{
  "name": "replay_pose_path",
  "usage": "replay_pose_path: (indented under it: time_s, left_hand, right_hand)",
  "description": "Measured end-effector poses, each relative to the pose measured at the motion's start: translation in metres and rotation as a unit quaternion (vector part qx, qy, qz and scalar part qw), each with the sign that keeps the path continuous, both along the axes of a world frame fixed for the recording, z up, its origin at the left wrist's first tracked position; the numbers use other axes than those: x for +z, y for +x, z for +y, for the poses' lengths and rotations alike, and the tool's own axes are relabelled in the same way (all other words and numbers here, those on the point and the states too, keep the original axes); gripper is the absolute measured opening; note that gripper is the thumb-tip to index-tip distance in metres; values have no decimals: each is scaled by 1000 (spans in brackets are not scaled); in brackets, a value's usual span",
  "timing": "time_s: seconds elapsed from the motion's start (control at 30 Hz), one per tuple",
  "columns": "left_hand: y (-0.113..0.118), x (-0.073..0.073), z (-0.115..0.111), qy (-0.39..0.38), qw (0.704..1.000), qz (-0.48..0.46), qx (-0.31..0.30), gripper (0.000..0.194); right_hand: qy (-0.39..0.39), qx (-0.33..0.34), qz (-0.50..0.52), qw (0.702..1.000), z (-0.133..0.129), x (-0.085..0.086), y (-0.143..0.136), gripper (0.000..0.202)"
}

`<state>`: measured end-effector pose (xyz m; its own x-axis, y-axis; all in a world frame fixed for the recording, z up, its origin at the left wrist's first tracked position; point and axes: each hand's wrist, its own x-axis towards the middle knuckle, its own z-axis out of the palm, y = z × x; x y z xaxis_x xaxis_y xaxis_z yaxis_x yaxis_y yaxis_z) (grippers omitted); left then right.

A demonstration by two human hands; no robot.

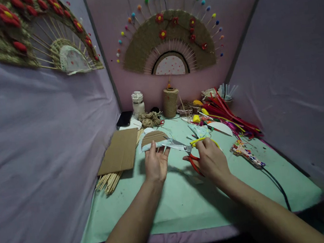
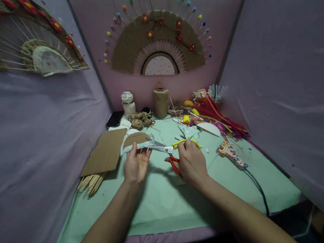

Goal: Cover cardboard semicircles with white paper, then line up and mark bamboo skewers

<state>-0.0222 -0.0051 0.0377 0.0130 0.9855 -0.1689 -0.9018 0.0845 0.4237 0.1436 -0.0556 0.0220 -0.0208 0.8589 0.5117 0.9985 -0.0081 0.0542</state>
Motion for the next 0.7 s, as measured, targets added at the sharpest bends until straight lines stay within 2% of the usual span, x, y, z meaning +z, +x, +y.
replay_pose_path:
  time_s: [0.33,0.7]
  left_hand:
    - [0,3,-3,24,999,26,4,18]
    - [1,2,0,0,1000,5,-11,23]
  right_hand:
    - [-7,13,-1,1000,-2,15,4,47]
    - [-25,5,70,997,-2,-3,-6,48]
